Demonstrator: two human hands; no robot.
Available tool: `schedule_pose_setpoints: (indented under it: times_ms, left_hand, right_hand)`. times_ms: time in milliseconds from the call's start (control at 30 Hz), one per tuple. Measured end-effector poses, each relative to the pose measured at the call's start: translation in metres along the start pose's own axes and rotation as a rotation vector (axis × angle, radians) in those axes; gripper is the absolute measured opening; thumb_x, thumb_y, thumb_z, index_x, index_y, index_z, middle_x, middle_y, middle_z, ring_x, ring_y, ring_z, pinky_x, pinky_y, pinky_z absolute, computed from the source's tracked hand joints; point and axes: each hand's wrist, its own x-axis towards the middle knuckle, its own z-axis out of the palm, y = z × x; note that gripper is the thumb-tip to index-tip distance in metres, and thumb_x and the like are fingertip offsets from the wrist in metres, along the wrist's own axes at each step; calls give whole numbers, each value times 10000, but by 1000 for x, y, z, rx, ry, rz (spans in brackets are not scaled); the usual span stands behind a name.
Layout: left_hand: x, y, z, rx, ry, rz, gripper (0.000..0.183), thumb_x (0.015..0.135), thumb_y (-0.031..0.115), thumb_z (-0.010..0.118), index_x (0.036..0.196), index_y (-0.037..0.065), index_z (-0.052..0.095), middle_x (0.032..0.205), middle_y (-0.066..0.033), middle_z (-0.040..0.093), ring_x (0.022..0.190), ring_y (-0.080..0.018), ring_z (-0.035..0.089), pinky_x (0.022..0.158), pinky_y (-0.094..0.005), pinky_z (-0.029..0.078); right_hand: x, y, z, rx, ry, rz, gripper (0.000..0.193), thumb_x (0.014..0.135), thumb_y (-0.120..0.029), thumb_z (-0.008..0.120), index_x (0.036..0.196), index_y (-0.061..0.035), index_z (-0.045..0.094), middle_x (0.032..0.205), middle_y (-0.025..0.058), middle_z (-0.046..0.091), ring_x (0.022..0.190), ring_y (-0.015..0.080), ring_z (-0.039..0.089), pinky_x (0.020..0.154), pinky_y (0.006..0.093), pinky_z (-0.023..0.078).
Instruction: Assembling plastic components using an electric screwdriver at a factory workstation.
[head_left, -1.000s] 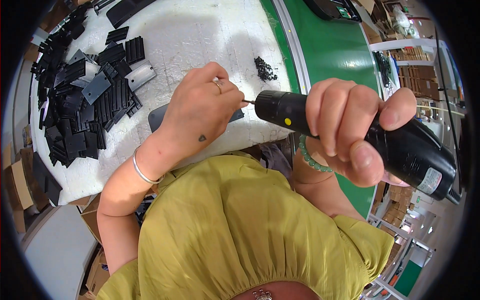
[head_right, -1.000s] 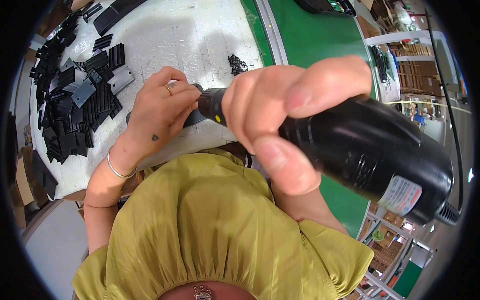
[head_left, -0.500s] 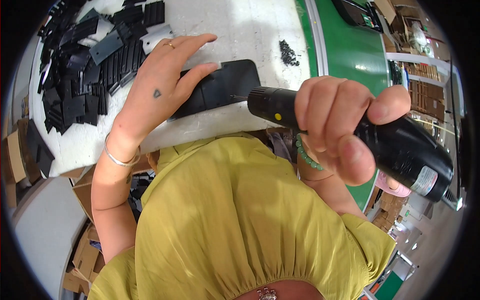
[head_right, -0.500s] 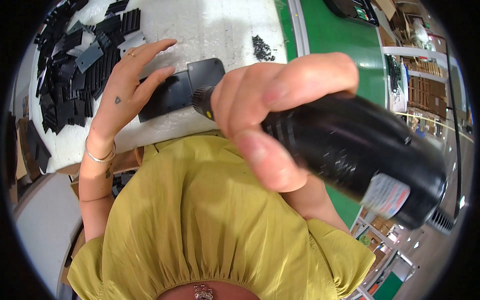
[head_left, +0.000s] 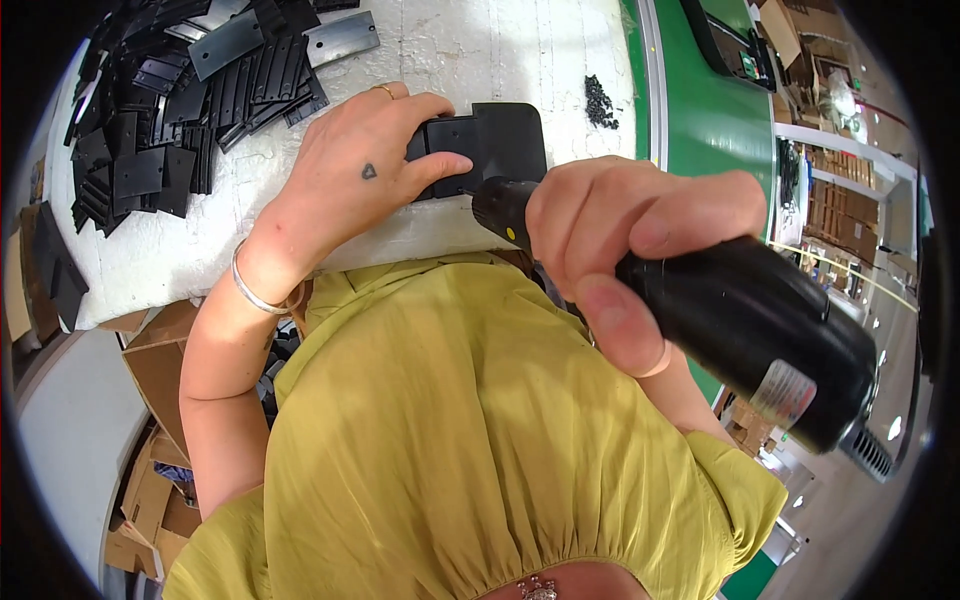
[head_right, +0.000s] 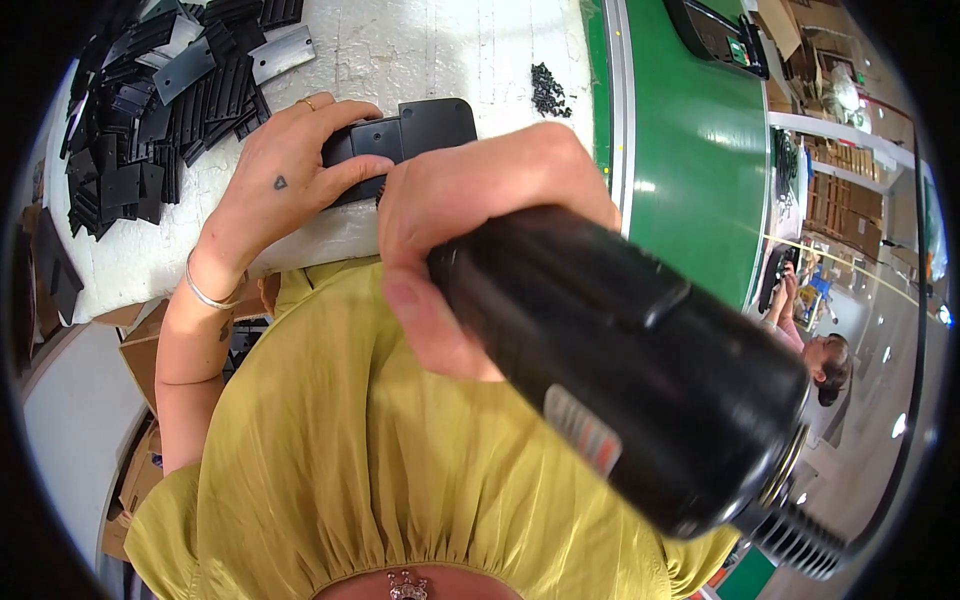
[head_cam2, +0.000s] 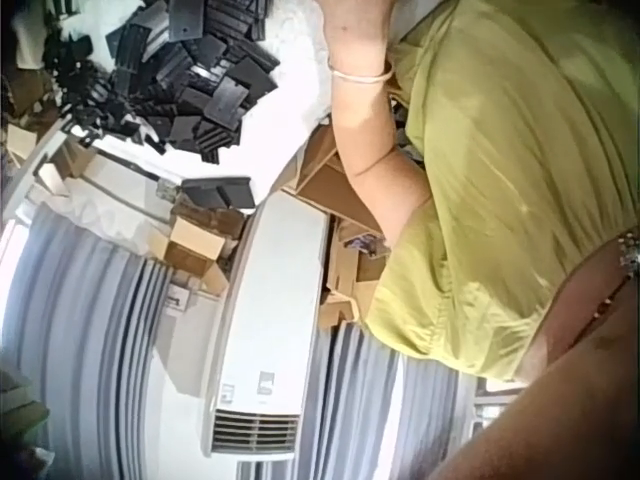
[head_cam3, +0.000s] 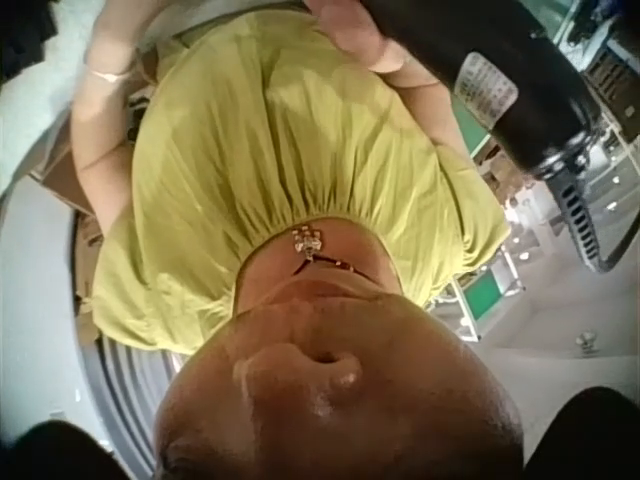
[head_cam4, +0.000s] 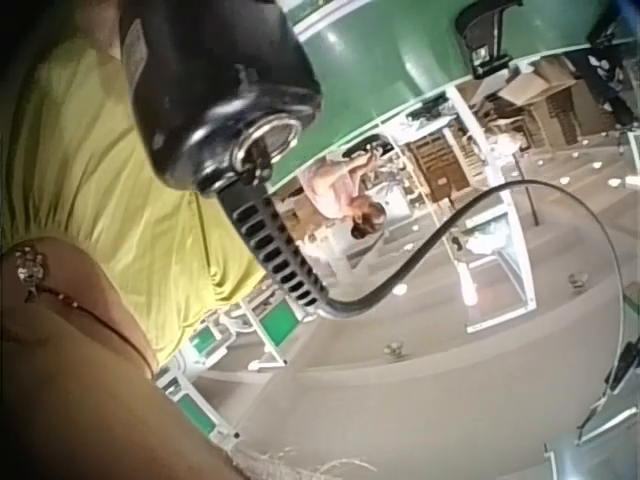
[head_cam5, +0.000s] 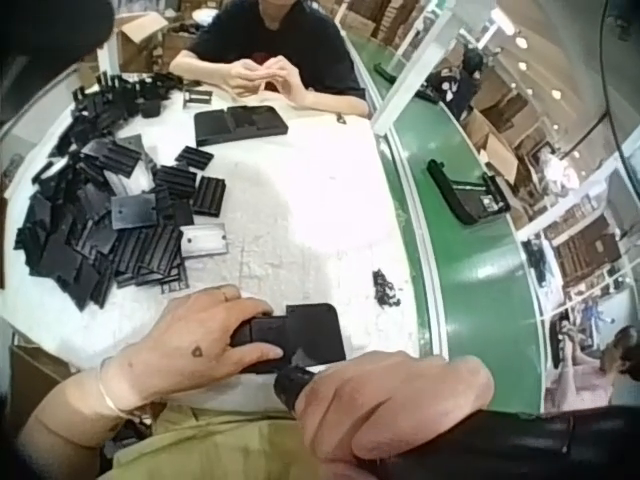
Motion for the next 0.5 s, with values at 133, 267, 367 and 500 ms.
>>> schedule_pose_setpoints:
  times_ms: [133, 267, 367, 500]
  left_hand:
    - [-1, 0, 3, 2, 4, -10, 374, 723, 322, 726, 985, 73, 631, 809, -86, 592, 818, -286, 582, 702, -380, 469]
    - [-3, 0, 5, -8, 30, -6, 360, 716, 317, 729, 971, 81, 631, 805, -80, 589, 821, -281, 584, 707, -383, 470]
    - [-3, -3, 9, -3, 52, 2, 360, 708, 316, 732, 964, 85, 630, 798, -76, 586, 823, -276, 584, 708, -384, 470]
    - [-3, -3, 9, -23, 69, 7, 357, 701, 313, 734, 958, 87, 631, 791, -72, 582, 815, -277, 584, 698, -385, 471]
  right_hand:
    - [-2, 0, 18, 83, 169, 23, 316, 796, 29, 587, 983, -119, 380, 621, 33, 486, 502, 165, 453, 521, 318, 395]
    - [1, -1, 20, 59, 197, 74, 307, 795, 30, 586, 958, -117, 372, 626, 36, 494, 509, 167, 468, 522, 319, 397]
    - [3, 4, 20, 63, 180, 67, 302, 799, 19, 593, 948, -114, 367, 626, 36, 494, 507, 166, 466, 519, 316, 395]
    - [4, 6, 15, 65, 134, 56, 302, 802, 7, 605, 942, -110, 364, 629, 40, 493, 497, 161, 453, 514, 317, 394]
